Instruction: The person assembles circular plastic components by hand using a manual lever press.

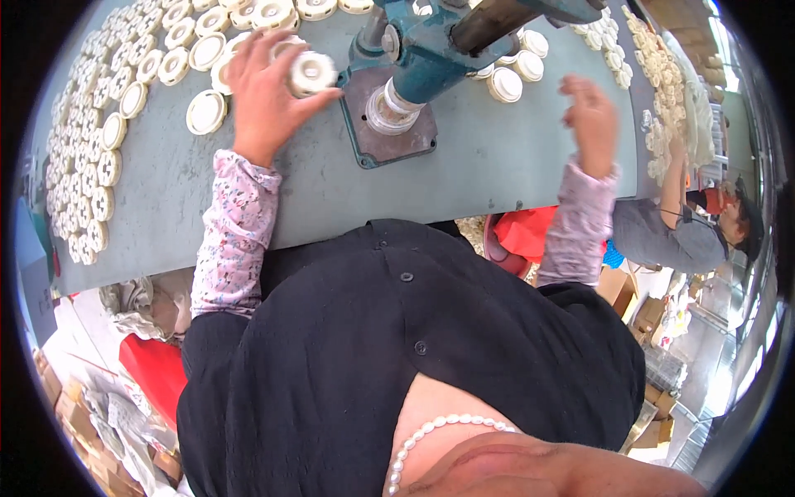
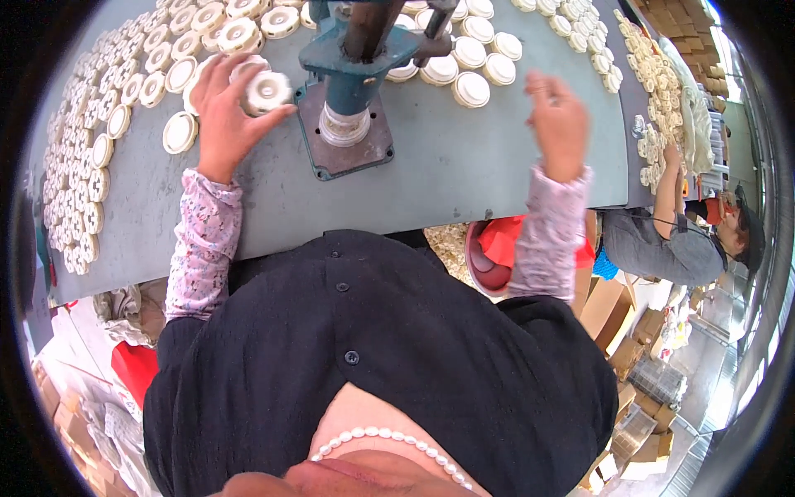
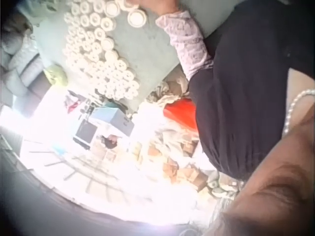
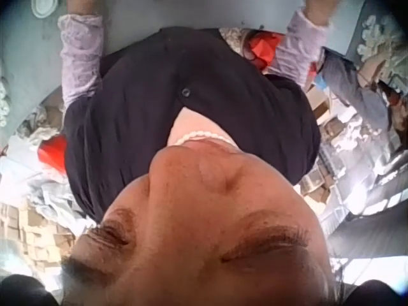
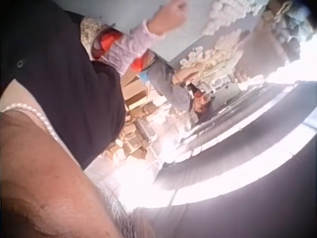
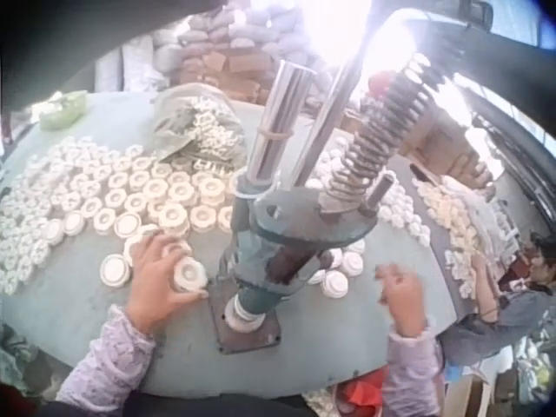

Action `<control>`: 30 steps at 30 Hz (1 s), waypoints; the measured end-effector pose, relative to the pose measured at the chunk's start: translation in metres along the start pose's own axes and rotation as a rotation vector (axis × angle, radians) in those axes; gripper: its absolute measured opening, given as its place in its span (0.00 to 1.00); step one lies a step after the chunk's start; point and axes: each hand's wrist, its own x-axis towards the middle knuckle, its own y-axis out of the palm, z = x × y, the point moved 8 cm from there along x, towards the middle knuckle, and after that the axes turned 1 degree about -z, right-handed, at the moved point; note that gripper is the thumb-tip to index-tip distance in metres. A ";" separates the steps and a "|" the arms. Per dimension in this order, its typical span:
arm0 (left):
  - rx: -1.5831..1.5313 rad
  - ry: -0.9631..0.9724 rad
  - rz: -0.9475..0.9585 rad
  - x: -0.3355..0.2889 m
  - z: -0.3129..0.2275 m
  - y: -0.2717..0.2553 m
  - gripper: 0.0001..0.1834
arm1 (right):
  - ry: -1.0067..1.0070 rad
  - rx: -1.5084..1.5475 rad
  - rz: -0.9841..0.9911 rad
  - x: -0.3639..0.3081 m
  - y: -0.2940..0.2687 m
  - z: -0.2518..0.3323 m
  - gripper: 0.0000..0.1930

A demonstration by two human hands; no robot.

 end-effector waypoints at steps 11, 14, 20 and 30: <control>-0.476 -0.080 0.059 -0.029 -0.072 0.042 0.56 | 0.136 0.570 0.296 -0.042 0.116 -0.031 0.15; -0.520 -0.090 0.107 -0.029 -0.070 0.048 0.63 | -0.014 0.930 0.290 -0.076 0.105 0.024 0.11; -0.629 -0.061 0.072 -0.029 -0.070 0.041 0.60 | -1.164 0.219 0.009 -0.134 0.086 0.139 0.25; -0.482 -0.164 0.029 -0.036 -0.053 0.060 0.41 | -0.896 0.885 -0.082 -0.065 0.046 0.109 0.14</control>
